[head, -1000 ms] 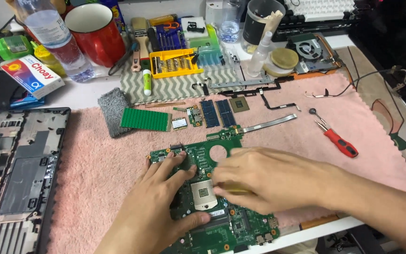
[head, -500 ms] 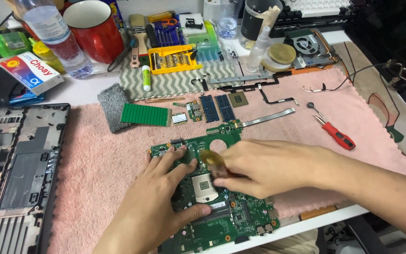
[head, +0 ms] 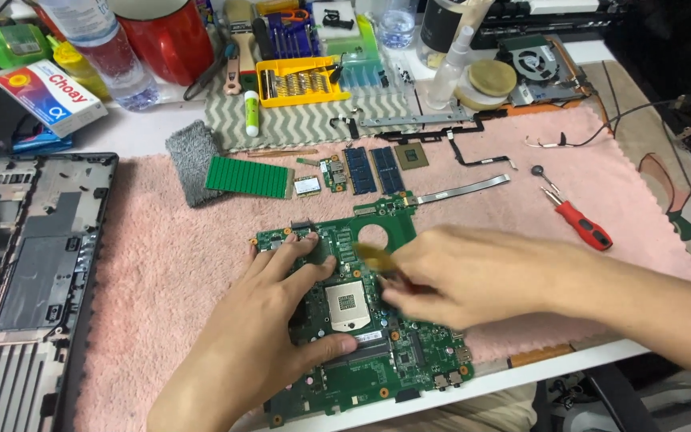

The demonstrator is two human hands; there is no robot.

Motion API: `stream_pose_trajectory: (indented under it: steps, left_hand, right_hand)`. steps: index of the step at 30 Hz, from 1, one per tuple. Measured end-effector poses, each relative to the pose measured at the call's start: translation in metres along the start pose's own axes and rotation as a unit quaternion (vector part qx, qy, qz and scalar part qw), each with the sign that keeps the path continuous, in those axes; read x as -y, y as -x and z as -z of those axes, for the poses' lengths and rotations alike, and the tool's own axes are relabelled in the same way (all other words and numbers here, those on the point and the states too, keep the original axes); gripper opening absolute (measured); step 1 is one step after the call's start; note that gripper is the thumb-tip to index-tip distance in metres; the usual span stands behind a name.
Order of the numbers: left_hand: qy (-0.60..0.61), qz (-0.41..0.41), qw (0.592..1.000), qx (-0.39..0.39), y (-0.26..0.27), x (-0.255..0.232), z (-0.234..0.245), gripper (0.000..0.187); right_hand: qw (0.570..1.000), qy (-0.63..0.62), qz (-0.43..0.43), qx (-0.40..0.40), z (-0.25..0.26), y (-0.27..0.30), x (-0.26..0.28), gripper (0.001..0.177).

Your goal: The person uses a brush to clean dust and debris from a green laptop motherboard. They systematically brush different areas of the board, including around the CPU socket and RAM slots, while holding the board steady with their other hand. The person also lifts and rotates the motherboard to access different sides.

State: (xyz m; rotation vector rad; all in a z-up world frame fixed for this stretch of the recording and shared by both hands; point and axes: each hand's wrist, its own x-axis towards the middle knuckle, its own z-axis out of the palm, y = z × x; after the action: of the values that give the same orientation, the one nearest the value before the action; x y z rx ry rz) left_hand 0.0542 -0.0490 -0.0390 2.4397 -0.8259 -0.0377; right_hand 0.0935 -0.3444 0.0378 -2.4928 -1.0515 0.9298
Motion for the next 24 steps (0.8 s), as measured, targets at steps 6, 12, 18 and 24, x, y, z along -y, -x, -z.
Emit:
stream_pose_trajectory:
  steps: [6, 12, 18, 24]
  left_hand:
    - [-0.005, 0.002, 1.000, 0.013, -0.001, -0.003, 0.004, 0.098]
    - [-0.003, 0.006, 1.000, 0.013, -0.001, -0.002, 0.003, 0.099]
    - [0.013, 0.017, 1.000, 0.022, 0.000, -0.004, 0.004, 0.098]
    - [0.032, 0.031, 0.998, 0.044, -0.002, -0.004, 0.007, 0.097]
  right_hand:
    - [0.996, -0.039, 0.039, -0.067, -0.001, 0.003, 0.000, 0.034]
    - [0.962, -0.013, 0.190, -0.196, -0.016, 0.000, -0.019, 0.024]
    - [0.968, -0.049, 0.144, -0.199, -0.008, 0.012, -0.021, 0.016]
    - [0.954, -0.066, 0.092, -0.278, 0.000, 0.037, -0.005, 0.016]
